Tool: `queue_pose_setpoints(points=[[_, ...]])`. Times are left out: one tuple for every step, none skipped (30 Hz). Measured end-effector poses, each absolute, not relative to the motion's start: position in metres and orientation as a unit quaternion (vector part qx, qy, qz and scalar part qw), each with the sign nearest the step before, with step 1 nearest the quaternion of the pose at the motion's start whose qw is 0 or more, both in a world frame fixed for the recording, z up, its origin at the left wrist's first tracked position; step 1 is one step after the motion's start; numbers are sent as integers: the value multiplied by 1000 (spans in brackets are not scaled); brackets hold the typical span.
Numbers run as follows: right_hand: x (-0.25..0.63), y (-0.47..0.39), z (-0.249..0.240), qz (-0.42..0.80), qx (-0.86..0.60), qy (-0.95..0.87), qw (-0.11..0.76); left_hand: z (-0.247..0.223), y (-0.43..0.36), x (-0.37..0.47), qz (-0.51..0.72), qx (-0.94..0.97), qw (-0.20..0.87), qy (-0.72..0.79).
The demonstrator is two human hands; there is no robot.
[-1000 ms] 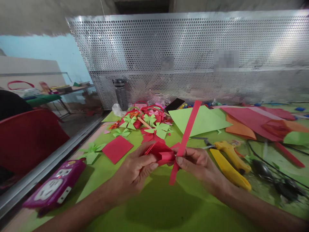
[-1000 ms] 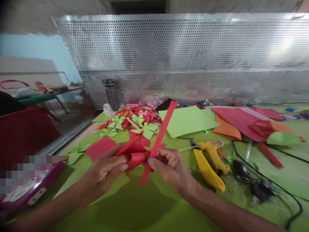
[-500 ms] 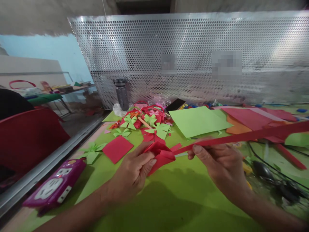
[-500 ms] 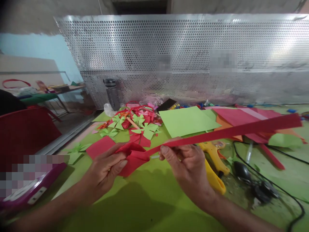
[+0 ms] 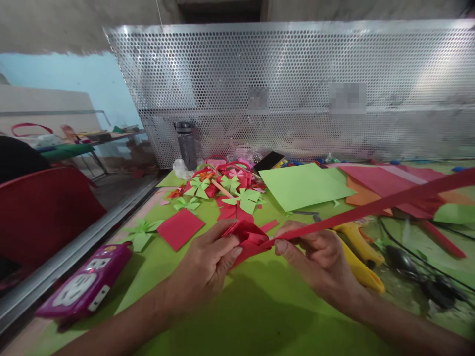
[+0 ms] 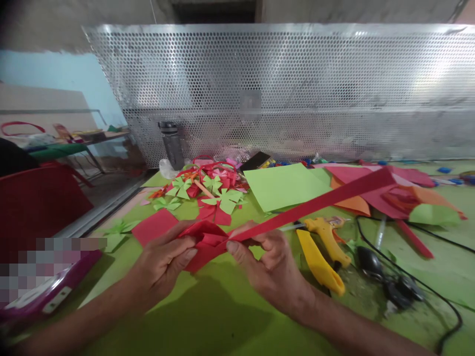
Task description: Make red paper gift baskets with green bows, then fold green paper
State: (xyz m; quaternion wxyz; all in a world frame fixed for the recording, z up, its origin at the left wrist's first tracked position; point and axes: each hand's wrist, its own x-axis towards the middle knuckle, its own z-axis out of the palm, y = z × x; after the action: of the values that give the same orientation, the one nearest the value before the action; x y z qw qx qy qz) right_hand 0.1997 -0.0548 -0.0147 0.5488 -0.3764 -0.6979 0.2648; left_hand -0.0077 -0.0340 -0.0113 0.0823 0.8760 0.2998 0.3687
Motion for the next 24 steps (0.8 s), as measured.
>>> queue_pose_setpoints(points=[[198,-56,-14,269,-380,-697,546,-12,-34,-8,373,877,78,293],[197,-56,-14,275,-384,-696,541,-12,-34,-7,376,878,74,286],[196,-57,-13,281,-388,-696,534,-13,-34,-7,377,880,73,281],[195,-57,-13,287,-393,-698,526,-14,-34,-7,374,882,74,277],[194,-57,-13,291,-398,-702,514,-15,-34,-7,369,885,76,275],[194,-57,-14,293,-403,-706,503,-16,-34,-7,364,887,77,274],[194,-57,-14,295,-407,-712,492,-17,-34,-7,360,889,75,274],[194,-57,-15,294,-412,-716,481,-19,-33,-7,356,890,70,276],[194,-58,-16,292,-421,-718,471,-20,-33,-7,354,891,60,279],[194,-58,-18,291,-428,-720,463,-22,-33,-7,356,891,44,280],[195,-59,-19,292,-435,-720,455,-23,-32,-7,356,891,25,280],[196,-59,-21,295,-441,-721,446,-24,-32,-7,355,892,5,279],[196,-59,-22,300,-446,-722,436,-25,-32,-7,352,894,-15,277],[197,-60,-24,309,-448,-723,425,-25,-32,-7,348,896,-34,274],[197,-60,-25,322,-449,-724,413,-26,-32,-6,344,897,-51,272],[198,-59,-25,339,-447,-726,399,-26,-32,-6,337,899,-66,272],[198,-59,-25,357,-444,-726,384,-26,-32,-6,330,900,-81,274],[198,-58,-24,374,-440,-727,370,-26,-32,-5,325,900,-95,275],[198,-58,-23,388,-436,-730,355,-26,-32,-4,319,900,-107,277],[197,-58,-22,398,-431,-733,344,-26,-32,-4,313,901,-115,278],[196,-57,-20,404,-426,-737,333,-26,-32,-4,308,903,-118,277],[196,-57,-18,410,-422,-742,321,-26,-31,-3,307,904,-115,275],[195,-57,-17,416,-417,-746,310,-27,-31,-3,308,905,-108,272],[194,-57,-16,427,-413,-748,297,-27,-31,-3,310,906,-98,271]])
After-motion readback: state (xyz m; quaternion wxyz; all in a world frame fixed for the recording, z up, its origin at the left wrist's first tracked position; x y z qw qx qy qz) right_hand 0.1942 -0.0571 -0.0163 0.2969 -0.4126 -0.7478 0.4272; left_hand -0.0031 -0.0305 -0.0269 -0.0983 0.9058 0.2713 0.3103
